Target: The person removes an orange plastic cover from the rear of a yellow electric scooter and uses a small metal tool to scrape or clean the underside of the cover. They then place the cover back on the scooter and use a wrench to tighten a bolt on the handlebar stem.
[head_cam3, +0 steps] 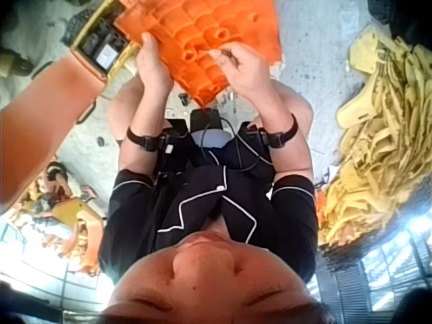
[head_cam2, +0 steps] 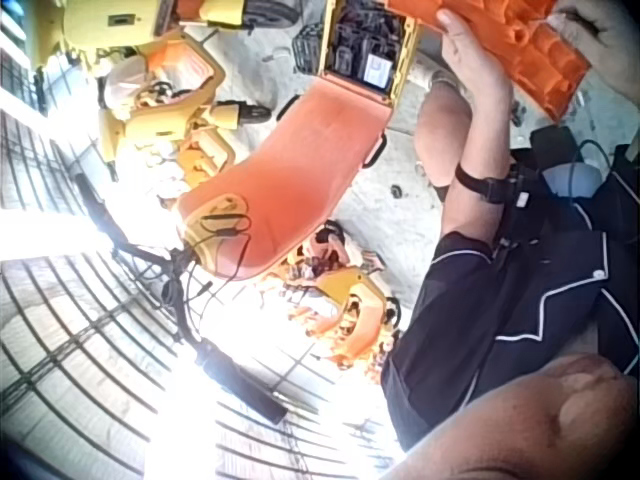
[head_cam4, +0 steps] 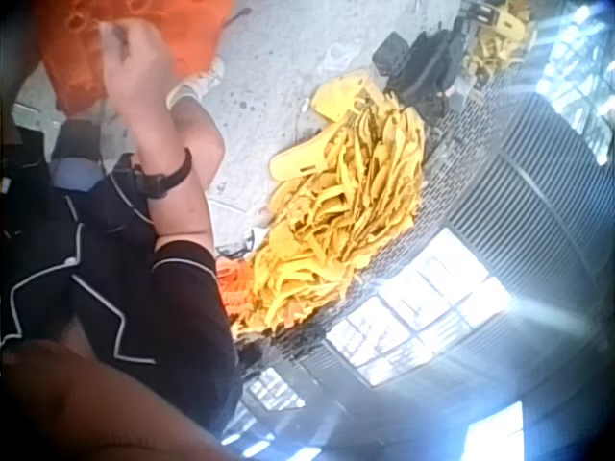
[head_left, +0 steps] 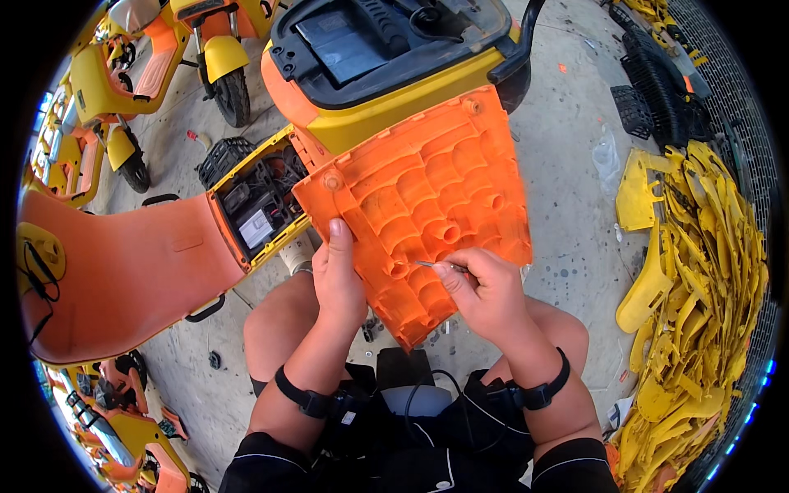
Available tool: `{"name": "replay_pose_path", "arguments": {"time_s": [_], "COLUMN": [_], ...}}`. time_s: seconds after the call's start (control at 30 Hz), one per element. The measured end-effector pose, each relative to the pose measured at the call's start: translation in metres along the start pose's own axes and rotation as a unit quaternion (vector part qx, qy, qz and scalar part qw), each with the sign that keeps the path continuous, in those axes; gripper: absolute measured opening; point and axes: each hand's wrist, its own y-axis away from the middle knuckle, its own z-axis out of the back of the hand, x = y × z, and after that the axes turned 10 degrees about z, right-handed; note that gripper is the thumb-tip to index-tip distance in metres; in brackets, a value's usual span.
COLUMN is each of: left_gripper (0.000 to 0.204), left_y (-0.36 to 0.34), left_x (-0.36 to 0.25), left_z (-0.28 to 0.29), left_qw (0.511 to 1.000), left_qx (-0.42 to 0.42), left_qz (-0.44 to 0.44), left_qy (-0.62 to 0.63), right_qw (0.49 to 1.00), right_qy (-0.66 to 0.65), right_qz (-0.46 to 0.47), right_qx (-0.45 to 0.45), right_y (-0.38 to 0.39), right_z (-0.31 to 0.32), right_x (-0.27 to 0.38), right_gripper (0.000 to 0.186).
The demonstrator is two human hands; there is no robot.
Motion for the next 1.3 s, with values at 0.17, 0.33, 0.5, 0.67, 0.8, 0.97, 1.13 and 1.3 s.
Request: {"name": "replay_pose_path", "arguments": {"time_s": [0.17, 0.33, 0.5, 0.67, 0.8, 0.97, 1.13, 1.3], "left_gripper": [0.058, 0.050, 0.048, 0.049, 0.049, 0.050, 0.051, 0.051], "left_y": [0.010, 0.017, 0.021, 0.020, 0.022, 0.022, 0.021, 0.025], "left_x": [0.005, 0.012, 0.008, 0.007, 0.007, 0.008, 0.012, 0.012], "left_z": [0.004, 0.019, 0.014, 0.017, 0.020, 0.016, 0.012, 0.004], "left_qw": [0.995, 0.966, 0.950, 0.945, 0.952, 0.955, 0.944, 0.951], "left_qx": [0.016, 0.048, 0.061, 0.068, 0.063, 0.028, -0.007, -0.022], "left_qz": [-0.071, -0.171, -0.211, -0.220, -0.201, -0.192, -0.222, -0.219], "left_qy": [-0.063, -0.188, -0.220, -0.234, -0.224, -0.223, -0.244, -0.218], "right_qw": [0.998, 0.998, 0.996, 0.989, 0.979, 0.965, 0.962, 0.965], "right_qy": [-0.043, -0.033, 0.009, 0.062, 0.107, 0.160, 0.162, 0.152], "right_qz": [0.025, 0.054, 0.085, 0.121, 0.161, 0.202, 0.220, 0.213], "right_qx": [-0.028, -0.015, 0.030, 0.061, 0.067, 0.047, 0.016, -0.001], "right_y": [0.003, 0.004, 0.007, 0.009, 0.010, 0.015, 0.018, 0.018], "right_z": [-0.008, -0.011, -0.012, -0.010, -0.010, -0.018, -0.027, -0.031], "right_x": [-0.004, -0.001, -0.004, 0.002, 0.006, 0.015, 0.013, 0.016], "right_gripper": [0.014, 0.014, 0.015, 0.027, 0.029, 0.027, 0.027, 0.028]}}
